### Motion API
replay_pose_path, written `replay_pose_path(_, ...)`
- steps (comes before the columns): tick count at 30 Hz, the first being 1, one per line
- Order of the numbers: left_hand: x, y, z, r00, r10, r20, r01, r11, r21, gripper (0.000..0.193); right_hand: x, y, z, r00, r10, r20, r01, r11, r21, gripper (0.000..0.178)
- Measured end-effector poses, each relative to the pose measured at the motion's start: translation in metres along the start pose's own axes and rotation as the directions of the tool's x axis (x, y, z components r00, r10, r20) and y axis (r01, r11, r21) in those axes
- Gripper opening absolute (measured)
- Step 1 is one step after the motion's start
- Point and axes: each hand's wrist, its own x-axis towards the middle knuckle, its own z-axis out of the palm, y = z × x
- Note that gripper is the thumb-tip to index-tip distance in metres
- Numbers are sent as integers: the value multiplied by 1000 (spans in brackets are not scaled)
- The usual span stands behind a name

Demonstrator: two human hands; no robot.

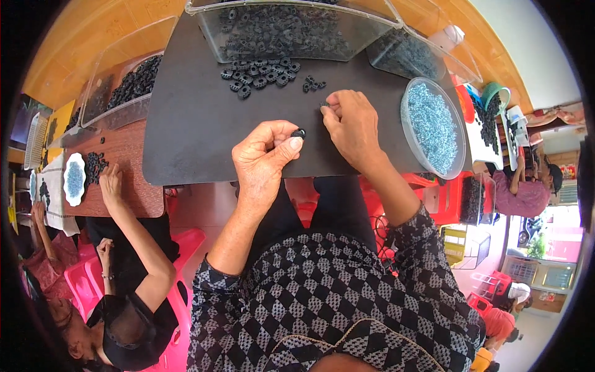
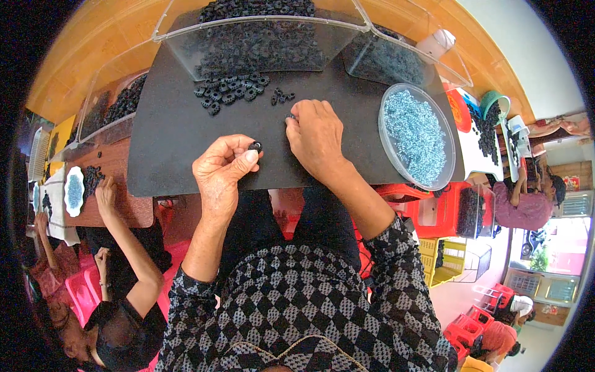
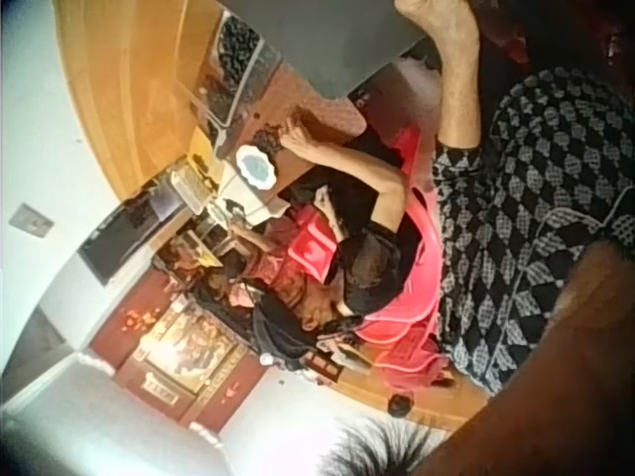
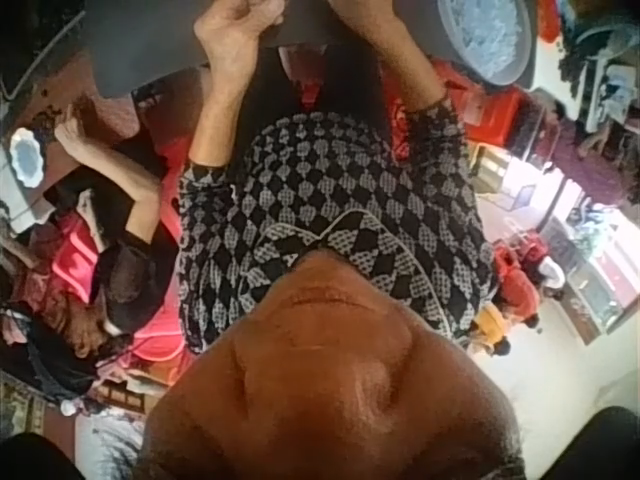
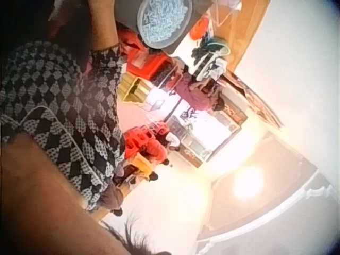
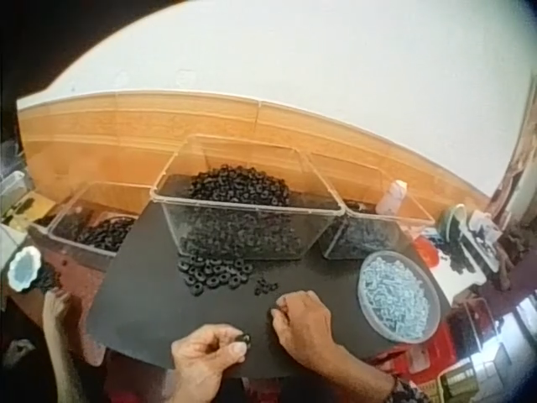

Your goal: Manually assemble small plastic components by inserting tiny beads into designated slots.

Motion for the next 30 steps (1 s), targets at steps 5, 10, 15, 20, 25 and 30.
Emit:
replay_pose_path(5,1,1,-2,1000,-7,15,7,1000,-4,15,-9,-11,-15,980,151,131,-184,940,287,16)
replay_pose_path(10,0,0,-4,999,16,44,-16,1000,-3,16,-9,-30,-38,921,233,311,-383,685,620,13)
replay_pose_path(15,1,6,-4,999,0,40,0,1000,-1,17,-8,-41,-50,924,182,336,-367,666,650,13)
replay_pose_path(20,-5,11,2,997,-3,74,6,999,-48,16,-6,-46,-53,938,150,312,-327,680,657,13)
replay_pose_path(25,-7,12,4,997,-8,72,11,999,-37,16,-6,-49,-54,955,86,284,-252,740,624,11)
replay_pose_path(30,-11,10,6,999,29,38,-32,996,79,15,-8,-46,-54,954,73,292,-239,775,586,12)
